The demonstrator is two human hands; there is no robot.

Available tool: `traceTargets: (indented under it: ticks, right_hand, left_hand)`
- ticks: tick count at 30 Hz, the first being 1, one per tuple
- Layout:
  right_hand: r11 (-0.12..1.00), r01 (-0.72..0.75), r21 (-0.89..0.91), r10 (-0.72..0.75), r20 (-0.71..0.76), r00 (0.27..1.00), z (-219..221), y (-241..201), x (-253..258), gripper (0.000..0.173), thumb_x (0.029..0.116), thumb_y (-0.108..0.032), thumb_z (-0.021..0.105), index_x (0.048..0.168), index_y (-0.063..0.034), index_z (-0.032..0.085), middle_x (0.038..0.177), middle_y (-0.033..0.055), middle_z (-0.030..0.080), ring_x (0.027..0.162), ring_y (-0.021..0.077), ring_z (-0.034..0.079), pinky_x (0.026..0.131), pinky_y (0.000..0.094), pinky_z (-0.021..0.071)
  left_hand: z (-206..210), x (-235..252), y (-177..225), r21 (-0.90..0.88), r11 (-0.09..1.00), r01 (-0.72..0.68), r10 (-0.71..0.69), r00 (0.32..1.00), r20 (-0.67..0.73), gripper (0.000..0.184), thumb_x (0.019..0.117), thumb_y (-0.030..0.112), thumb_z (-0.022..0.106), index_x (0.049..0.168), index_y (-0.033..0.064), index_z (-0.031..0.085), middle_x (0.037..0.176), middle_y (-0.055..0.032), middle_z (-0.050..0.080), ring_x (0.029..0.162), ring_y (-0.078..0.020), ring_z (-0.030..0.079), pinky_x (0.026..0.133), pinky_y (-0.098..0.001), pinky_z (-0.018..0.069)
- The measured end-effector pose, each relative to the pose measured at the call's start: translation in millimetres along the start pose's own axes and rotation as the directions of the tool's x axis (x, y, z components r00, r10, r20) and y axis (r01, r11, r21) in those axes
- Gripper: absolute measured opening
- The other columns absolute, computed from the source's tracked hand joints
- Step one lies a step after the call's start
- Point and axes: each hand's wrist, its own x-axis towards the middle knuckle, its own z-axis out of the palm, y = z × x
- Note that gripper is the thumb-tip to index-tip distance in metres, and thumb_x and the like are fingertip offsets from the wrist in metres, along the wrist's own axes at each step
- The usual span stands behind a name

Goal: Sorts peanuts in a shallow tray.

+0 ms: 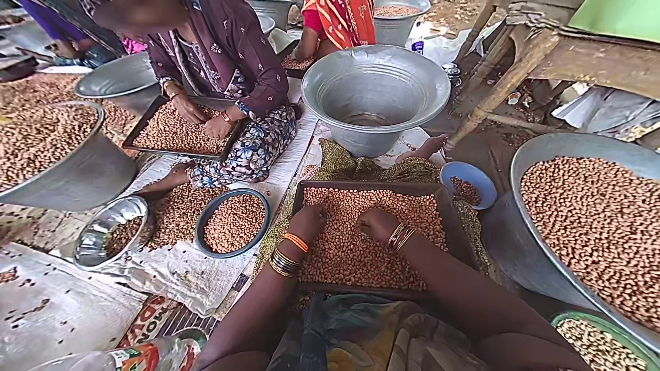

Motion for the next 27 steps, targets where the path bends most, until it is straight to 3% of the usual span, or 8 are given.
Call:
traceTargets:
  ticks: [6, 9, 11, 15, 18, 21, 23, 27]
  right_hand:
    - [0.994, 0.034, -0.102, -0.031, 0.026, 0.999, -6.0, -3.1, -6.8, 0.027, 0.1024, -0.016, 0.057, 0.122, -0.0052, 0.072, 0.121, 0.0217, 0.070, 0.118, 0.0395, 0.065, 0.100, 0.0618, 0.0489]
    - [0.986, 0.017, -0.167, -0.012, 0.033, 0.999, 0.0, -8.3, -5.1, 0.027, 0.1035, -0.017, 0.056, 0.123, -0.0051, 0.070, 0.124, 0.0230, 0.069, 0.120, 0.0426, 0.064, 0.098, 0.0651, 0.0493]
    - [0.979, -0.012, -0.205, 0.021, 0.042, 0.999, 3.3, -13.4, -3.1, 0.028, 0.1044, -0.019, 0.053, 0.121, -0.0032, 0.069, 0.123, 0.0241, 0.068, 0.117, 0.0443, 0.065, 0.093, 0.0665, 0.0502]
    - [0.974, -0.041, -0.222, 0.055, 0.056, 0.997, 4.2, -17.3, -2.6, 0.029, 0.1036, -0.020, 0.052, 0.121, -0.0022, 0.068, 0.121, 0.0240, 0.068, 0.115, 0.0440, 0.066, 0.091, 0.0660, 0.0519]
    - [0.989, -0.031, 0.145, 0.041, -0.067, 0.997, -6.5, 2.1, -5.0, 0.027, 0.1011, -0.020, 0.060, 0.112, 0.0016, 0.070, 0.100, 0.0181, 0.070, 0.095, 0.0299, 0.066, 0.088, 0.0512, 0.0521]
    - [0.729, 0.068, 0.681, 0.135, -0.240, 0.961, -12.5, 18.0, -10.1, 0.008, 0.0984, -0.006, 0.058, 0.095, -0.0016, 0.063, 0.070, -0.0014, 0.053, 0.059, 0.0042, 0.045, 0.058, 0.0222, 0.0394]
    - [0.597, 0.105, 0.795, 0.129, -0.225, 0.966, -10.5, 19.3, -10.8, 0.009, 0.0985, -0.005, 0.054, 0.096, -0.0035, 0.063, 0.069, -0.0053, 0.052, 0.054, 0.0001, 0.042, 0.052, 0.0179, 0.0354]
    - [0.898, 0.170, 0.406, -0.123, -0.138, 0.983, 6.0, -1.7, -5.6, 0.031, 0.1079, -0.021, 0.051, 0.108, 0.0036, 0.069, 0.088, 0.0100, 0.063, 0.078, 0.0156, 0.056, 0.076, 0.0340, 0.0471]
  left_hand:
    - [0.9, -1.0, 4.3, 0.041, 0.999, 0.011, -0.010, 1.000, -0.030, 0.028, 0.1050, 0.021, 0.054, 0.125, 0.0055, 0.067, 0.120, -0.0197, 0.070, 0.116, -0.0370, 0.067, 0.100, -0.0593, 0.0507]
    - [9.2, 1.3, -2.3, -0.094, 0.953, -0.287, 0.296, 0.949, 0.109, 0.028, 0.1006, 0.018, 0.064, 0.123, 0.0034, 0.069, 0.109, -0.0204, 0.070, 0.099, -0.0355, 0.067, 0.094, -0.0586, 0.0512]
    - [18.3, 0.3, 2.0, -0.083, 0.901, -0.427, 0.433, 0.862, 0.264, 0.030, 0.0972, 0.016, 0.070, 0.125, 0.0053, 0.070, 0.118, -0.0207, 0.070, 0.107, -0.0373, 0.067, 0.098, -0.0620, 0.0496]
    - [23.8, -4.3, 22.2, 0.150, 0.935, -0.323, 0.269, 0.916, 0.296, 0.032, 0.1032, 0.018, 0.059, 0.134, 0.0147, 0.067, 0.131, -0.0186, 0.068, 0.123, -0.0410, 0.064, 0.102, -0.0666, 0.0479]
    - [20.9, 0.3, 24.9, 0.211, 0.972, -0.106, 0.079, 0.988, 0.131, 0.036, 0.1056, 0.014, 0.048, 0.138, 0.0154, 0.064, 0.135, -0.0191, 0.066, 0.125, -0.0434, 0.062, 0.100, -0.0683, 0.0484]
    - [11.7, 4.8, 19.8, 0.153, 0.987, 0.056, -0.052, 0.998, -0.032, 0.038, 0.1060, 0.016, 0.048, 0.142, 0.0167, 0.062, 0.134, -0.0185, 0.066, 0.125, -0.0415, 0.063, 0.100, -0.0647, 0.0494]
    - [6.4, 6.5, 14.1, 0.067, 0.997, 0.027, -0.023, 0.997, -0.068, 0.039, 0.1046, 0.018, 0.053, 0.142, 0.0168, 0.061, 0.133, -0.0188, 0.067, 0.125, -0.0405, 0.063, 0.103, -0.0639, 0.0484]
    - [12.9, 6.6, 11.0, -0.027, 0.969, -0.244, 0.245, 0.965, 0.089, 0.029, 0.1022, 0.021, 0.062, 0.124, 0.0034, 0.069, 0.123, -0.0221, 0.069, 0.118, -0.0403, 0.065, 0.102, -0.0645, 0.0477]
